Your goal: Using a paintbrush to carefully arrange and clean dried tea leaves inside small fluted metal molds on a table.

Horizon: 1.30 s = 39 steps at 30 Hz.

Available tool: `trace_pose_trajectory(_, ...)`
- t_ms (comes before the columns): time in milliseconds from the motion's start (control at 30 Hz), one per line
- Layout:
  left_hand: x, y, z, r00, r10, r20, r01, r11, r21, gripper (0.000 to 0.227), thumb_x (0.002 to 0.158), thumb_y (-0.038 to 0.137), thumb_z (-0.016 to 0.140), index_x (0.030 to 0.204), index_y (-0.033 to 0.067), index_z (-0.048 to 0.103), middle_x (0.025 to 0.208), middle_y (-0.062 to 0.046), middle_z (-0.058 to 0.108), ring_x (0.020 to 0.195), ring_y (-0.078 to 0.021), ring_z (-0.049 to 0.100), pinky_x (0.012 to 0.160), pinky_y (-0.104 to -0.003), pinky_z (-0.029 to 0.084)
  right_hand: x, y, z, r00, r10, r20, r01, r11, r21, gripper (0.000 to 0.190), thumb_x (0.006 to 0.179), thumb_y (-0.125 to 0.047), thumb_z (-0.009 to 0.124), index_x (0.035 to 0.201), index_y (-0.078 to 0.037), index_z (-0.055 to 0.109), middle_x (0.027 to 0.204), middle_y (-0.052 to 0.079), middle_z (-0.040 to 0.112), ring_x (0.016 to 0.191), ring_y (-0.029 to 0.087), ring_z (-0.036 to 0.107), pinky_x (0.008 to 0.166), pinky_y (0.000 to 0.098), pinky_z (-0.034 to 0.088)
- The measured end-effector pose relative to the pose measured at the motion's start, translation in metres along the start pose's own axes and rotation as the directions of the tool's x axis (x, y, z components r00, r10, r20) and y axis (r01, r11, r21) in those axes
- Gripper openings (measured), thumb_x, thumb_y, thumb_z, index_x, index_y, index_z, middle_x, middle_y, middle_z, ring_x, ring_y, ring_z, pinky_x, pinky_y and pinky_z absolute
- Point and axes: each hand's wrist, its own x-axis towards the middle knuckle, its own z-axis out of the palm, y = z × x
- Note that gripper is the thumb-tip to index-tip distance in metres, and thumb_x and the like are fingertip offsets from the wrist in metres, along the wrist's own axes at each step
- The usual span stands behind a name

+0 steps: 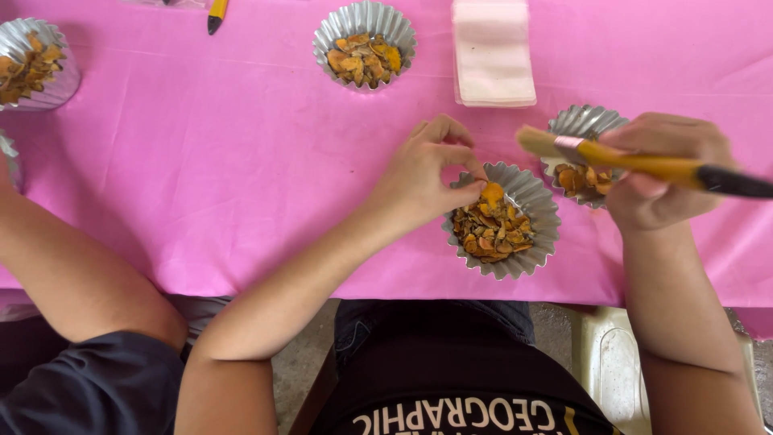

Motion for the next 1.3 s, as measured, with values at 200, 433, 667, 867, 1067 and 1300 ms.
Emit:
trace_pose_trajectory(200, 0.007, -0.005, -0.002, 0.972, -0.207, 0.113, 0.196, 0.975, 0.101, 0.007, 0.082, 0.021, 0.074, 0.08, 0.0163, 0.079, 0.082, 0.001, 0.076, 0.072, -0.0117, 0.069, 0.064, -0.03, 0.056, 0.054, -0.037, -0.012, 0.949, 0.309, 0.058, -0.314, 0.927, 0.205, 0.064, 0.125, -0.035, 0.027, 0.123, 0.027, 0.042, 0.116, 0.038, 0.047, 0.078, 0.05, 0.068, 0.062, 0.0478, 0.061)
trace_pose_trajectory(433, 0.009, -0.01, -0.027, 0.974, -0.203, -0.098, 0.219, 0.954, 0.202, 0.006, 0.085, 0.021, 0.075, 0.083, 0.0174, 0.079, 0.097, 0.0, 0.075, 0.09, -0.0171, 0.069, 0.08, -0.038, 0.055, 0.063, -0.034, 0.013, 0.746, 0.635, 0.203, -0.648, 0.619, 0.444, 0.023, 0.122, -0.005, 0.057, 0.132, -0.004, 0.036, 0.118, 0.021, 0.057, 0.096, 0.029, 0.069, 0.065, 0.0318, 0.064)
trace_pose_trajectory(667, 0.013, -0.003, -0.035, 0.96, -0.269, -0.081, 0.24, 0.935, -0.262, 0.009, 0.083, 0.019, 0.076, 0.086, 0.0131, 0.082, 0.082, 0.0, 0.082, 0.075, -0.0063, 0.076, 0.067, -0.021, 0.062, 0.045, -0.022, 0.022, 0.788, 0.609, 0.093, -0.557, 0.64, 0.529, 0.019, 0.125, -0.028, 0.042, 0.129, -0.009, 0.045, 0.121, 0.006, 0.048, 0.098, 0.024, 0.066, 0.057, 0.0294, 0.061)
trace_pose_trajectory(867, 0.011, -0.014, -0.023, 0.95, -0.307, -0.058, 0.245, 0.848, -0.471, 0.015, 0.087, 0.01, 0.075, 0.074, 0.0111, 0.069, 0.066, -0.001, 0.075, 0.054, -0.0022, 0.062, 0.05, -0.017, 0.049, 0.024, -0.032, 0.046, 0.933, 0.358, 0.027, -0.317, 0.786, 0.53, 0.033, 0.117, -0.045, 0.047, 0.111, -0.016, 0.059, 0.116, 0.003, 0.05, 0.074, 0.016, 0.072, 0.046, 0.0214, 0.051)
trace_pose_trajectory(1067, 0.018, -0.023, -0.017, 0.893, -0.427, -0.146, 0.289, 0.79, -0.541, 0.007, 0.076, 0.008, 0.077, 0.08, 0.0022, 0.073, 0.067, -0.011, 0.074, 0.058, -0.0094, 0.071, 0.057, -0.019, 0.061, -0.001, -0.003, 0.061, 0.962, 0.192, 0.192, -0.22, 0.966, 0.135, 0.044, 0.11, -0.037, 0.048, 0.092, -0.001, 0.067, 0.089, 0.011, 0.048, 0.079, 0.03, 0.059, 0.066, 0.0407, 0.055)
trace_pose_trajectory(1300, 0.015, -0.026, -0.013, 0.909, -0.406, -0.096, 0.277, 0.76, -0.588, 0.007, 0.077, 0.003, 0.072, 0.083, -0.0003, 0.073, 0.07, -0.014, 0.073, 0.061, -0.0106, 0.07, 0.059, -0.019, 0.06, 0.001, -0.018, 0.065, 0.994, 0.104, 0.044, -0.111, 0.966, 0.233, 0.049, 0.103, -0.043, 0.052, 0.087, -0.001, 0.072, 0.082, 0.013, 0.067, 0.083, 0.036, 0.069, 0.066, 0.0403, 0.057)
